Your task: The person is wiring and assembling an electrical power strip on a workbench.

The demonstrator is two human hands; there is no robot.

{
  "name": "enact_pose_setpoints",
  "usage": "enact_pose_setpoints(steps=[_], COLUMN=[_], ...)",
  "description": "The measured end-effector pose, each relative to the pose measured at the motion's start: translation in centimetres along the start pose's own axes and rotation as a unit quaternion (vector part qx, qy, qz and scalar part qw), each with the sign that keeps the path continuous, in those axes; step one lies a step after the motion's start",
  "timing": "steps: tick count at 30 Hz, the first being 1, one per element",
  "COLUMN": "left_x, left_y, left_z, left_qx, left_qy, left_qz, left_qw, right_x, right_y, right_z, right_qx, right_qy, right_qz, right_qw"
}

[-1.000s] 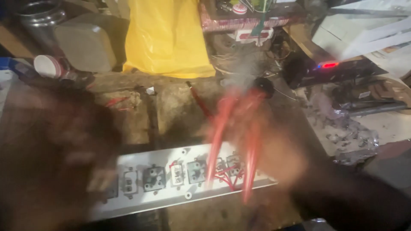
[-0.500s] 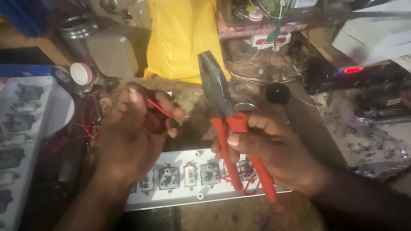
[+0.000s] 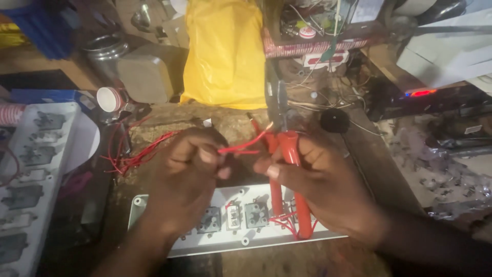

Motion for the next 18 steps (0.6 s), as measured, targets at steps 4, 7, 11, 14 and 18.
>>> enact_pose_setpoints(steps=[4,7,11,14,18], left_x=[0.7,0.8,1.1,1.3,2.6], left_y=[0.0,0.2,0.2,0.4,0.6], left_z=[0.4,0.0,0.4,0.6,0.8], left_qx=[0.050,0.028,-0.019,-0.061,-0.134], left_qy=[-0.006,0.011,0.033,0.065,0.025], left_qz=[-0.111,-0.161,-0.223,-0.230,-0.207], left_qw=[0.993,0.986,0.974,0.969,0.969], right_x=[0.3,0.0,-0.5,-0.4,-0.1], right_y=[0.0,-0.1,0.0,0.1,-0.6], right_z=[-0.6,-0.5,-0.3,-1.2,-1.5], right_qx=[-0.004,-0.007,-0.035,-0.042,-0.091], right_qy=[0.002,0.014,0.046,-0.019,-0.211], right_qz=[0.043,0.057,0.028,0.047,0.057], right_qw=[0.999,0.998,0.998,0.998,0.971])
Point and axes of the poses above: each hand's wrist, its own y-axis towards the middle knuckle, its own x-axis out of the palm, z = x × y, the point moved 2 cm from there along y, towards the middle knuckle, and after that the axes turned 2 degrees about x, right-handed, at the moved point
